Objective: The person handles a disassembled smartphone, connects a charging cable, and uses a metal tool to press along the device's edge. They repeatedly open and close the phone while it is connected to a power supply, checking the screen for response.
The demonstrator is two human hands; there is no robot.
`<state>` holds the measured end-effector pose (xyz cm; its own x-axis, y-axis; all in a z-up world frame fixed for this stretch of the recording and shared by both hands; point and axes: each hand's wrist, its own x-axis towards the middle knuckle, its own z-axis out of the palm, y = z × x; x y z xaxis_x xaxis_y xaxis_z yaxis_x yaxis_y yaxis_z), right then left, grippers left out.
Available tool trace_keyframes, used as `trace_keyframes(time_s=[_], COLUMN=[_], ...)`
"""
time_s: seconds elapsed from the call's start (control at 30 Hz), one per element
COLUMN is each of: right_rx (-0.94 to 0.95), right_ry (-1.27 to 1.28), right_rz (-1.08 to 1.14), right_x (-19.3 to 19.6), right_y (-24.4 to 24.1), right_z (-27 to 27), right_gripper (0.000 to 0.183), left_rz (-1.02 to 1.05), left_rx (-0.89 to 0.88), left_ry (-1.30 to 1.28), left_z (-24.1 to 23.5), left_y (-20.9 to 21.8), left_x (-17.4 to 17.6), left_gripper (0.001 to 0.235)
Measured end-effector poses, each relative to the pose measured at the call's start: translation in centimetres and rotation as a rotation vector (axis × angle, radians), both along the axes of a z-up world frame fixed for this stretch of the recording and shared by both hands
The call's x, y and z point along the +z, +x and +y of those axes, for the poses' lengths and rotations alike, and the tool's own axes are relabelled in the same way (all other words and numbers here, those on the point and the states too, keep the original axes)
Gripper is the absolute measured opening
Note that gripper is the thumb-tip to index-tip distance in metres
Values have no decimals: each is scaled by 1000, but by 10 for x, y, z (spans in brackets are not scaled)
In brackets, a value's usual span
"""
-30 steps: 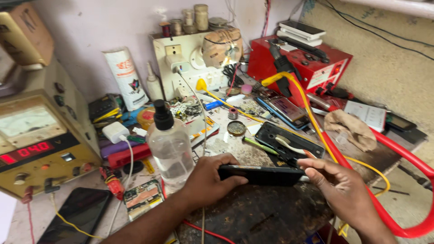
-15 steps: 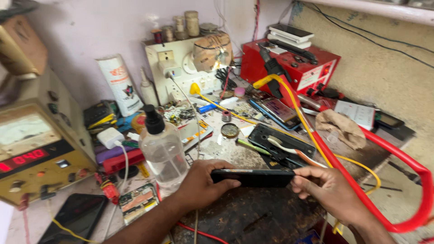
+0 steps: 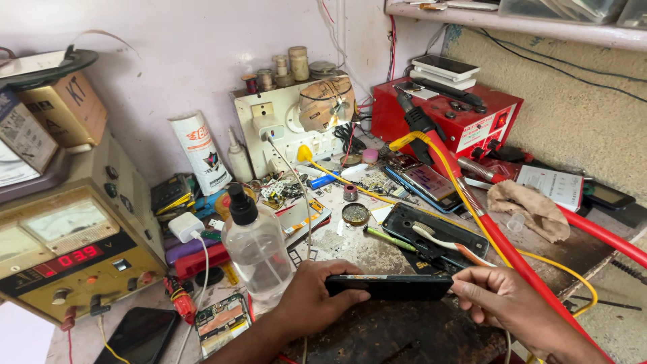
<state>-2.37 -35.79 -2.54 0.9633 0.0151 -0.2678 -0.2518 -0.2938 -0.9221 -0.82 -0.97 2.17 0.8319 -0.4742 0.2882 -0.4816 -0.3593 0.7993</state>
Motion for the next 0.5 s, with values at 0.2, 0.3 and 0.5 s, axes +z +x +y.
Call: trace_keyframes(time_s=[0.2, 0.3, 0.5], right_rx=[46, 52, 72], right_ry=[71, -27, -148], right_rz=[-49, -141, -210], right_x=[-13, -13, -3], right_y=[7, 9, 6], right_z=[-1, 2, 4], right_gripper=[24, 22, 23], left_rz=[18, -81, -166], left_rx=[16, -16, -27], left_ry=[6, -18, -7], left_z=[0, 0, 0], left_y=[2, 2, 5], left_x=[-2, -3, -6], left_gripper=[28, 29, 27])
